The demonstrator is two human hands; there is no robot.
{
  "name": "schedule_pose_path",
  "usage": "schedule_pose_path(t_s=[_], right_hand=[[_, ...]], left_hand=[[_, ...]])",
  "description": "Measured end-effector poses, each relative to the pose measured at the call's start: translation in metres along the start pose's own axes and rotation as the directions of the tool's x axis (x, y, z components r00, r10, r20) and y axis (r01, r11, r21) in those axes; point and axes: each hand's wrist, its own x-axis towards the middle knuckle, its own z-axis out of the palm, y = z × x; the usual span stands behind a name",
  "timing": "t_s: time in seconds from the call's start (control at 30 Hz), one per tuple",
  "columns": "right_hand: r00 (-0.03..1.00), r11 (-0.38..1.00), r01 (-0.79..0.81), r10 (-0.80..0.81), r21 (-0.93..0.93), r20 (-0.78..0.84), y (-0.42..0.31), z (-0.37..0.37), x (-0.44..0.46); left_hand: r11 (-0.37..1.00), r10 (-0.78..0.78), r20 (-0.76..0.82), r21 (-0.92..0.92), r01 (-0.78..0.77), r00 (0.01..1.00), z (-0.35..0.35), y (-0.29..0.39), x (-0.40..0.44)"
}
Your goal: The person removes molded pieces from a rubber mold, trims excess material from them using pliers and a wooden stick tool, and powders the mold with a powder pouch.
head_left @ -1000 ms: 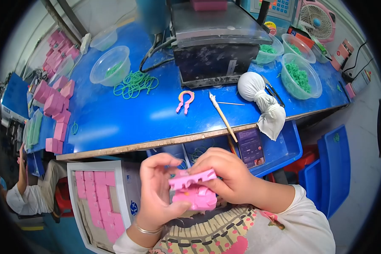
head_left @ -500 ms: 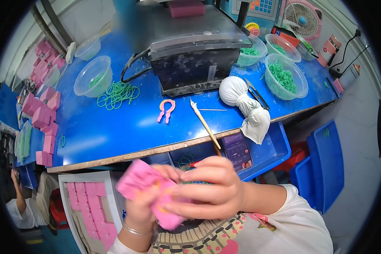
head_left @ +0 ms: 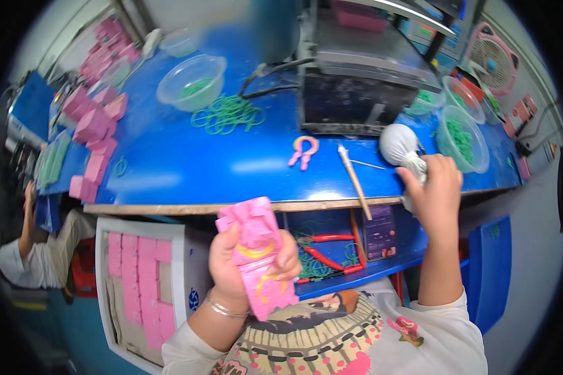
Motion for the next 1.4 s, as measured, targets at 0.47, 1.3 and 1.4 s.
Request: schedule_pose_path(t_s=[0.47, 1.3, 1.4], right_hand=[[0.835, 0.323, 0.096, -0.541, 0.941, 0.1, -0.095, -0.036, -0.034], [0.694, 0.511, 0.211, -0.678, 0.833, 0.24, -0.099, -0.031, -0.026], [0.896, 0.211, 0.351, -0.36, 0.912, -0.261, -0.085, -0.043, -0.012]], left_hand=[[0.965, 0.215, -0.332, 0.215, -0.149, 0.919, -0.004, 0.003, 0.008], [0.976, 0.163, -0.175, 0.172, -0.132, 0.971, 0.004, 0.01, 0.012], [0.989, 0.143, -0.222, -0.004, -0.147, 0.964, 0.003, 0.01, 0.009]])
